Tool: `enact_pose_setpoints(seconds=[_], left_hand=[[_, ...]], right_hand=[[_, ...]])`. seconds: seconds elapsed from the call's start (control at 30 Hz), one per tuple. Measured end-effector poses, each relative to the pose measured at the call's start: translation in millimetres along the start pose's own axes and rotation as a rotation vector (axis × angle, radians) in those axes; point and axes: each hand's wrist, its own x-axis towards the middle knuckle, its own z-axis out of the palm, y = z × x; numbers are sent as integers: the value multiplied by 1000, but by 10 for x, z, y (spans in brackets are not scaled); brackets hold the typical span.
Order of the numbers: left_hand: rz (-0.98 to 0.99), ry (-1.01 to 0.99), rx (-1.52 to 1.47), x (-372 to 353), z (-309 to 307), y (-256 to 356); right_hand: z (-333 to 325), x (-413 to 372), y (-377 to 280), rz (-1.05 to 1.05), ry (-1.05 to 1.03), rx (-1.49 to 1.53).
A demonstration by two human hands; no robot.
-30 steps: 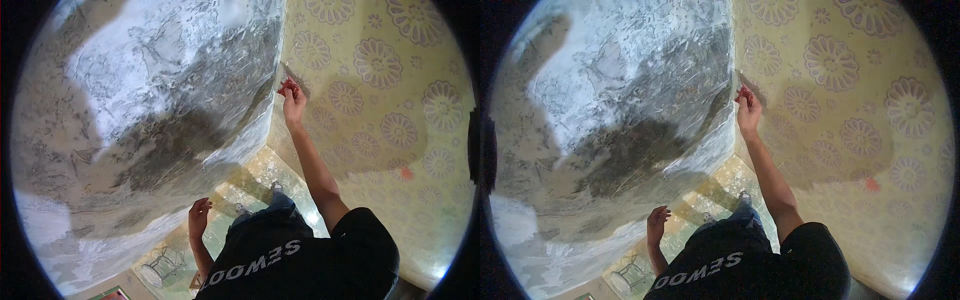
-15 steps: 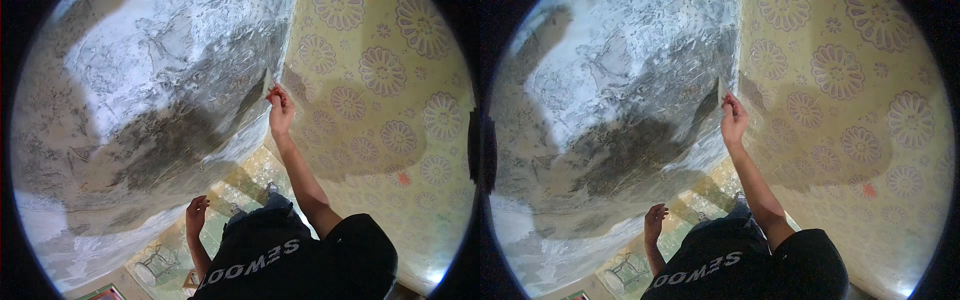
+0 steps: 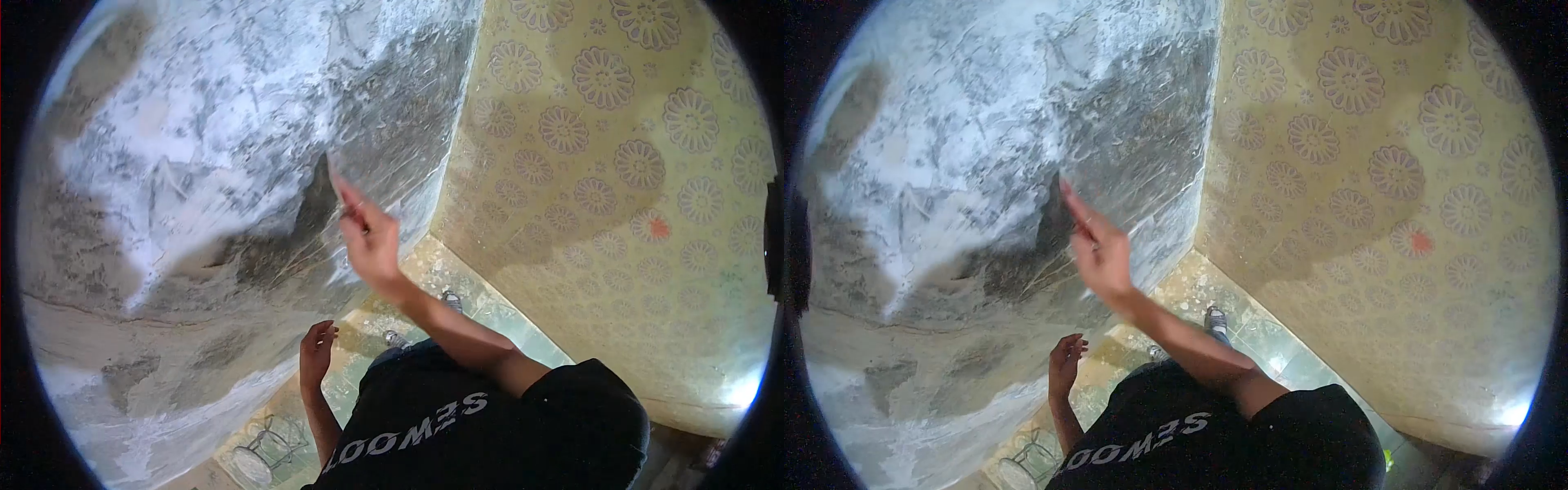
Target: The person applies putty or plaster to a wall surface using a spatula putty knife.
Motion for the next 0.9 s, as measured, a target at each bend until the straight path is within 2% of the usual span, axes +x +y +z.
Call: enact_pose_setpoints(seconds=[0.07,0.2,0.27,0.3,0.37,0.4,0.43,0.47,0.5,0.53,0.57,0.6,0.67,0.77,0.87,0.9], left_hand=[[-20,-9,28,-65,-89,-30],[-11,-17,21,-164,-250,-254],[197,86,218,-207,-301,-318],[196,77,222,-214,-302,-384],[227,142,195,-226,-292,-514],[226,135,202,-233,-306,-462],[91,47,113,-237,-309,-351],[-45,-39,23,-253,-308,-275],[-48,-36,49,-279,-308,-261],[-54,-33,55,-303,-305,-284],[-74,-29,59,-332,-304,-324],[-95,-26,67,-364,-307,-348],[-108,-34,74,-449,-305,-342],[-187,-51,82,-509,-278,-399],[-197,-85,190,-510,-223,-257],[-182,-81,167,-507,-211,-242]], right_hand=[[359,-227,54,-150,-20,-61],[881,-841,-4,-254,-75,-203],[1024,-1080,-111,-249,-228,-137],[1029,-1173,-100,-245,-220,-140],[991,-1311,-22,23,-440,188],[890,-1326,63,105,-446,222],[717,-1314,169,187,-453,259],[510,-1269,277,248,-417,167],[320,-1320,639,304,-257,312],[43,-1262,872,265,-162,339],[-254,-1183,1148,317,-58,424],[-591,-1068,1346,454,48,604],[-1276,-821,1668,446,89,522],[-1961,-469,2378,497,405,416],[-2358,-17,2882,587,579,234],[-2469,90,3162,529,560,296]])
